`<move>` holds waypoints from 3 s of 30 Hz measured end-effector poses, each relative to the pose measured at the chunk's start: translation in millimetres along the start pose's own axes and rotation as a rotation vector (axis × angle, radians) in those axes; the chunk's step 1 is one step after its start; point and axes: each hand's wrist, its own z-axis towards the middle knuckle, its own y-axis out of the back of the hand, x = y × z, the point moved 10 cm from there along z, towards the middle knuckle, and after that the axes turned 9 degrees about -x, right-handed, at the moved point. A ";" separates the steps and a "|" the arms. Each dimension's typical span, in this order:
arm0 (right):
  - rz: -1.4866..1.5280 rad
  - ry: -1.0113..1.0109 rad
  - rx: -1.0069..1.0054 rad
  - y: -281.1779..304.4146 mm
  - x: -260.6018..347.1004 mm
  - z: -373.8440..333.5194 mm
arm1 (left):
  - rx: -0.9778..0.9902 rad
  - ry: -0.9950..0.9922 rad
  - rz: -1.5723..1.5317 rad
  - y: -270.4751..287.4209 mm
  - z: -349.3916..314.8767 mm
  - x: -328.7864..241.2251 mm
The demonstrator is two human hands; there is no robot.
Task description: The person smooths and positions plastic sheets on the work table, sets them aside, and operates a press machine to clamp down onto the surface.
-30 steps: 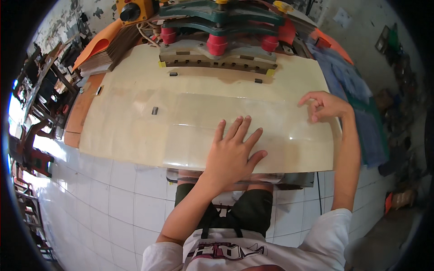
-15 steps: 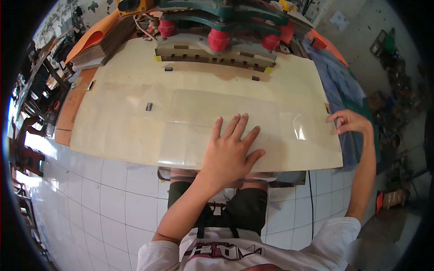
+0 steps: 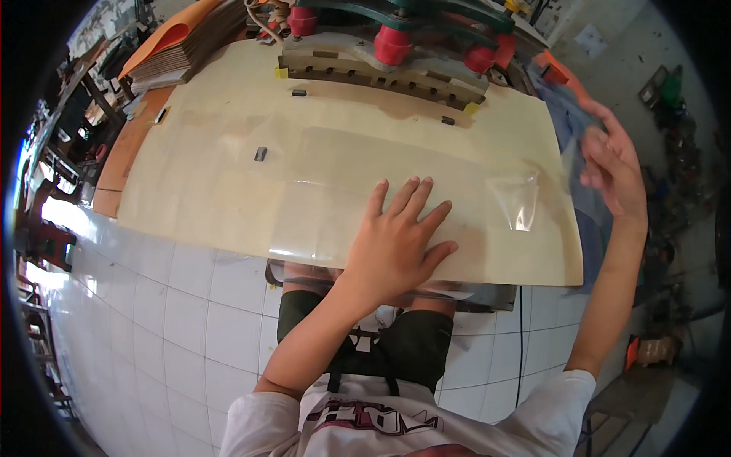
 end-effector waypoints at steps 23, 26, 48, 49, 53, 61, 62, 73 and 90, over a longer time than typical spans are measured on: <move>-0.491 0.163 -0.101 -74.8 -80.2 -79.3 | 0.021 0.011 0.001 -8.2 -0.7 2.3; -0.395 0.135 -0.144 -73.6 -92.9 -74.5 | 0.006 0.005 -0.002 -8.8 -0.6 2.7; -0.425 0.307 -0.345 -115.3 -83.9 -70.2 | -0.308 0.161 -0.630 39.7 -0.2 19.2; -0.423 0.306 -0.346 -115.0 -83.3 -70.9 | -0.442 0.075 -0.706 64.0 -6.5 14.3; -0.602 0.399 -0.309 -123.9 -73.6 -72.9 | -0.623 0.003 -0.556 127.2 -22.5 8.2; -0.620 0.378 -0.337 -123.0 -73.7 -73.2 | -0.331 0.191 -0.117 115.2 -9.1 92.3; -0.624 0.393 -0.334 -123.5 -72.6 -72.8 | -0.320 0.199 -0.090 115.8 -7.5 98.8; -0.622 0.431 -0.335 -122.4 -69.1 -74.8 | -0.206 0.348 0.070 92.0 -16.1 124.3; -0.611 0.370 -0.270 -121.4 -85.4 -70.7 | -0.279 0.379 0.043 94.8 -17.6 124.8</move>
